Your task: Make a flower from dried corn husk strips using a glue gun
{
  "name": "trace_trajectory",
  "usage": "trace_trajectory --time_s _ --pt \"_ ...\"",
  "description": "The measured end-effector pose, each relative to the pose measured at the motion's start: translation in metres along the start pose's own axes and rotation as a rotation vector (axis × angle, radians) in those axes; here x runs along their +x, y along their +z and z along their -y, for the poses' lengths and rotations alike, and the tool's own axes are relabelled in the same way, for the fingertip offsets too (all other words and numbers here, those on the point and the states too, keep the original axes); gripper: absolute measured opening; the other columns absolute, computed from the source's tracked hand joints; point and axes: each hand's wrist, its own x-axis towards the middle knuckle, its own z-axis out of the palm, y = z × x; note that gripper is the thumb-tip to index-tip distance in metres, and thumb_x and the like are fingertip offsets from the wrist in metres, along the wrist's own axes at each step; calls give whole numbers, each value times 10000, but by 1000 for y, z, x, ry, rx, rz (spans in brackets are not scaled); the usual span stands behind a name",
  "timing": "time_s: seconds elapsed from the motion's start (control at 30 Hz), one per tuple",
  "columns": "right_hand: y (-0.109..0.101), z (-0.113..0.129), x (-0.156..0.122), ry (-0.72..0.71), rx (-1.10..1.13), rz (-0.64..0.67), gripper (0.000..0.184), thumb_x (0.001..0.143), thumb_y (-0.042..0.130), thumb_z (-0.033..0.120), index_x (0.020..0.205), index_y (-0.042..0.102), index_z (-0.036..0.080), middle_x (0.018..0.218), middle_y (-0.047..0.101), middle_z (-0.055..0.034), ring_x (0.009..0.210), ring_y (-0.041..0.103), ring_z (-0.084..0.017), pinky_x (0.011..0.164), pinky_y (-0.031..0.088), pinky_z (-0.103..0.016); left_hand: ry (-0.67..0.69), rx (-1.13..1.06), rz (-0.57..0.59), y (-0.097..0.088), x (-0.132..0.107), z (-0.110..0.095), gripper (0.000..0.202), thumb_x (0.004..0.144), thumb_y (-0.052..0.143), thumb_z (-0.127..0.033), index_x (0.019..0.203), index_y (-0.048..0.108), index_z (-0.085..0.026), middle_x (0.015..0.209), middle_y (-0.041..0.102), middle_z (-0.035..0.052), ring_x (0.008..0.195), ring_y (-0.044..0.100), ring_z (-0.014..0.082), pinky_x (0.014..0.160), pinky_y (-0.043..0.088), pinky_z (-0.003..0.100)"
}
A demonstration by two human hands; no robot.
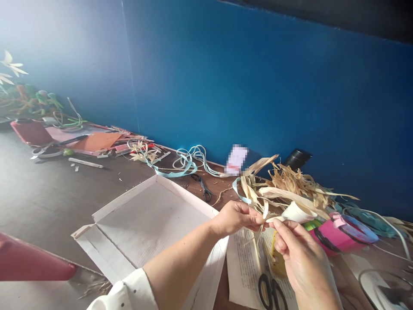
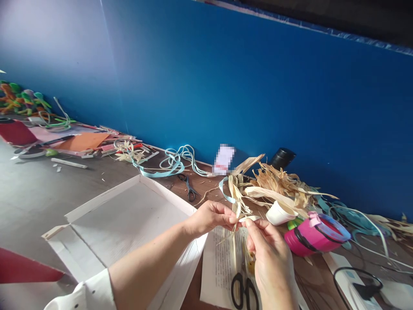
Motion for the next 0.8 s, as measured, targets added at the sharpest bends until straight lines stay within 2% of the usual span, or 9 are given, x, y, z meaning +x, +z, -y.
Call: trace_trajectory --time_s 0.4,0.8 --pt "1 -1 2 -9 16 -31 272 622 828 322 744 640 166 624 609 16 464 391 -30 413 293 -158 -1 1 -20 2 1 -1 451 543 831 -468 791 734 -103 790 701 80 715 624 142 764 507 302" --pt "-2 -8 2 9 -19 -28 298 636 824 353 796 653 169 615 570 33 477 388 -23 408 263 -137 1 -18 -32 1 1 0 406 556 841 -410 791 734 -98 763 696 67 697 626 129 756 514 295"
